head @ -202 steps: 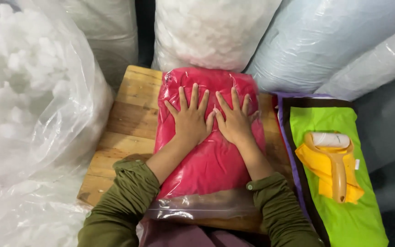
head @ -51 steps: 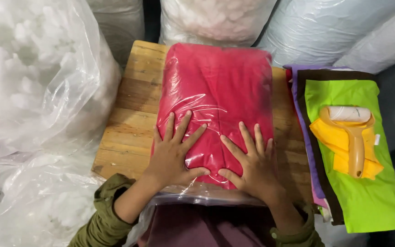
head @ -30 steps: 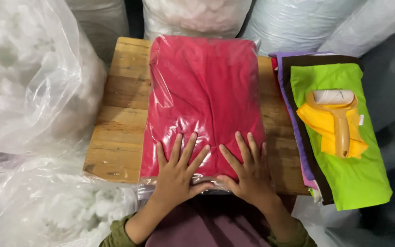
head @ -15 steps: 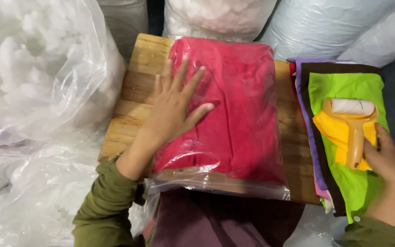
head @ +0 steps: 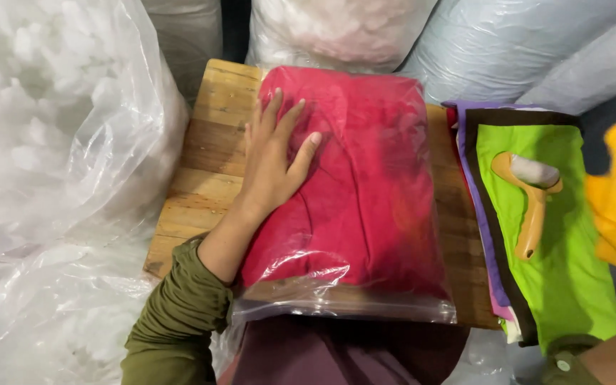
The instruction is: Stuffing a red pillowcase with white fiberfill, smoothing it out, cleaning it with a lint roller, and placing it into a plastic bag.
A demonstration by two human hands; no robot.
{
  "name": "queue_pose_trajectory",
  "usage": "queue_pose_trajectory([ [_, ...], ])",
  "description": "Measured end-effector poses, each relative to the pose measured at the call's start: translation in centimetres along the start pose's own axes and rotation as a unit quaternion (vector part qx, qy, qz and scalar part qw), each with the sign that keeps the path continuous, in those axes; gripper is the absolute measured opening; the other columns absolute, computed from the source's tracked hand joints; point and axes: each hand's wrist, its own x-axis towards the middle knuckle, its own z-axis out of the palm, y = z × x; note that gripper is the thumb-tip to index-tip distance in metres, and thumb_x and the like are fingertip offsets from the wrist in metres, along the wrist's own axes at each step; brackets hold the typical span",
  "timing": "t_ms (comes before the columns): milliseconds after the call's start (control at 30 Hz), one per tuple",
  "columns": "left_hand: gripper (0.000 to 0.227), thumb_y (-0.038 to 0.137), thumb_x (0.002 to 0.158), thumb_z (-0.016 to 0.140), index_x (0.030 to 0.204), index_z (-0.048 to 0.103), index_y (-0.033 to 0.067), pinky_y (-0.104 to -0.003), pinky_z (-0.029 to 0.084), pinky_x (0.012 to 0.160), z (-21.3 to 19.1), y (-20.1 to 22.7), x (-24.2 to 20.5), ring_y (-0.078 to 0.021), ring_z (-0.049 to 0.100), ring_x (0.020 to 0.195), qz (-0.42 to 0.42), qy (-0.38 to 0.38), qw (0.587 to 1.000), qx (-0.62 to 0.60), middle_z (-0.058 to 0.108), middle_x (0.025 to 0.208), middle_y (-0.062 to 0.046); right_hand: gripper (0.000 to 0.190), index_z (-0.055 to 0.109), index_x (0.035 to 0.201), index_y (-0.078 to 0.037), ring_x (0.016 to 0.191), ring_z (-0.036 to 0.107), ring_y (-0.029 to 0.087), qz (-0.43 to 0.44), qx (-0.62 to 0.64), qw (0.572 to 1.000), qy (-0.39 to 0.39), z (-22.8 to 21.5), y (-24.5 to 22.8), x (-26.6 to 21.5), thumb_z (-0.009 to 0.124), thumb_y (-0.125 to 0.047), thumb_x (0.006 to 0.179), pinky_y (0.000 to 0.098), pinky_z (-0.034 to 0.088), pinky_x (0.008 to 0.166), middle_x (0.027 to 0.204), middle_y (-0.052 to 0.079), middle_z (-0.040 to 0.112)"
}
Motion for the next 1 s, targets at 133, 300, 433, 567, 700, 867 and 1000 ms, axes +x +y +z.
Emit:
queue_pose_trajectory([
  [133, 0.042, 0.027, 0.102, 0.065, 0.137, 0.059, 0.0052, -0.047, 0.039, 0.121, -0.9, 2.0, -0.3, -0.0346, 0.052, 0.141, 0.143, 0.051, 0.969, -0.194, 0.056, 0.145, -0.02, 0.055, 0.013, 0.162, 0.01, 0.154, 0.031, 0.055, 0.063, 0.689, 0.72, 0.047, -24.3, -7.5, 15.1, 0.04, 0.014, 0.114, 0.0595, 0.031, 0.125, 0.167, 0.043, 0.025],
  [300, 0.09, 0.057, 0.087, 0.078, 0.15, 0.039, 0.0061, -0.048, 0.059, 0.106, 1.8, -0.5, -1.1, -0.0319, 0.062, 0.131, 0.003, -0.246, 0.761, -0.6, 0.058, 0.144, -0.016, 0.08, 0.024, 0.159, -0.006, 0.115, 0.061, 0.022, -0.03, 0.856, 0.516, 0.001, -22.1, -16.8, 20.9, 0.069, -0.008, 0.093, 0.0274, 0.049, 0.096, 0.139, 0.018, 0.051],
  [433, 0.075, 0.032, 0.084, 0.079, 0.145, 0.05, 0.0017, -0.049, 0.053, 0.11, 1.9, -0.8, -0.9, -0.0333, 0.062, 0.128, -0.179, -0.216, 0.683, -0.674, 0.06, 0.144, -0.018, 0.087, 0.024, 0.16, -0.014, 0.092, 0.059, 0.013, -0.048, 0.84, 0.539, -0.043, -22.5, -18.7, 23.5, 0.075, -0.021, 0.09, 0.023, 0.049, 0.086, 0.154, 0.019, 0.044],
  [567, 0.055, 0.007, 0.09, 0.072, 0.141, 0.052, 0.0039, -0.044, 0.058, 0.104, 1.6, -1.0, -0.2, -0.0319, 0.066, 0.123, -0.17, -0.181, 0.692, -0.678, 0.064, 0.137, -0.017, 0.105, 0.024, 0.16, -0.011, 0.108, 0.055, 0.016, -0.038, 0.877, 0.462, -0.128, -20.0, -17.1, 24.5, 0.081, -0.006, 0.071, 0.0292, 0.05, 0.095, 0.153, 0.023, 0.046],
  [700, 0.075, -0.011, 0.086, 0.063, 0.154, 0.044, 0.0137, -0.039, 0.062, 0.087, 2.0, -1.4, 0.2, -0.0276, 0.071, 0.106, -0.259, -0.094, 0.652, -0.707, 0.067, 0.132, -0.018, 0.12, 0.025, 0.158, -0.016, 0.14, 0.048, 0.031, -0.148, 0.905, 0.375, -0.134, -17.6, -14.7, 24.5, 0.086, -0.007, 0.056, 0.0426, 0.048, 0.111, 0.173, 0.009, 0.022],
  [867, 0.064, 0.001, 0.087, 0.053, 0.15, 0.045, 0.0103, -0.038, 0.062, 0.08, 1.9, -1.6, 0.9, -0.0338, 0.07, 0.103, -0.313, -0.079, 0.611, -0.723, 0.064, 0.133, -0.021, 0.1, 0.047, 0.148, -0.018, 0.159, 0.025, 0.034, -0.311, 0.734, 0.598, -0.082, -17.6, -16.6, 24.9, 0.097, -0.028, 0.062, 0.047, 0.041, 0.121, 0.172, 0.017, 0.008],
  [1000, 0.07, 0.025, 0.094, 0.04, 0.161, 0.032, 0.0063, -0.061, 0.048, 0.107, 1.3, -1.7, 0.9, -0.0526, 0.053, 0.133, -0.298, -0.062, 0.568, -0.765, 0.047, 0.15, -0.034, 0.014, 0.075, 0.09, -0.014, 0.117, 0.069, 0.035, -0.192, 0.707, 0.678, -0.06, -16.7, -20.5, 24.7, 0.086, -0.021, 0.084, 0.0439, 0.057, 0.092, 0.137, 0.007, 0.065],
])
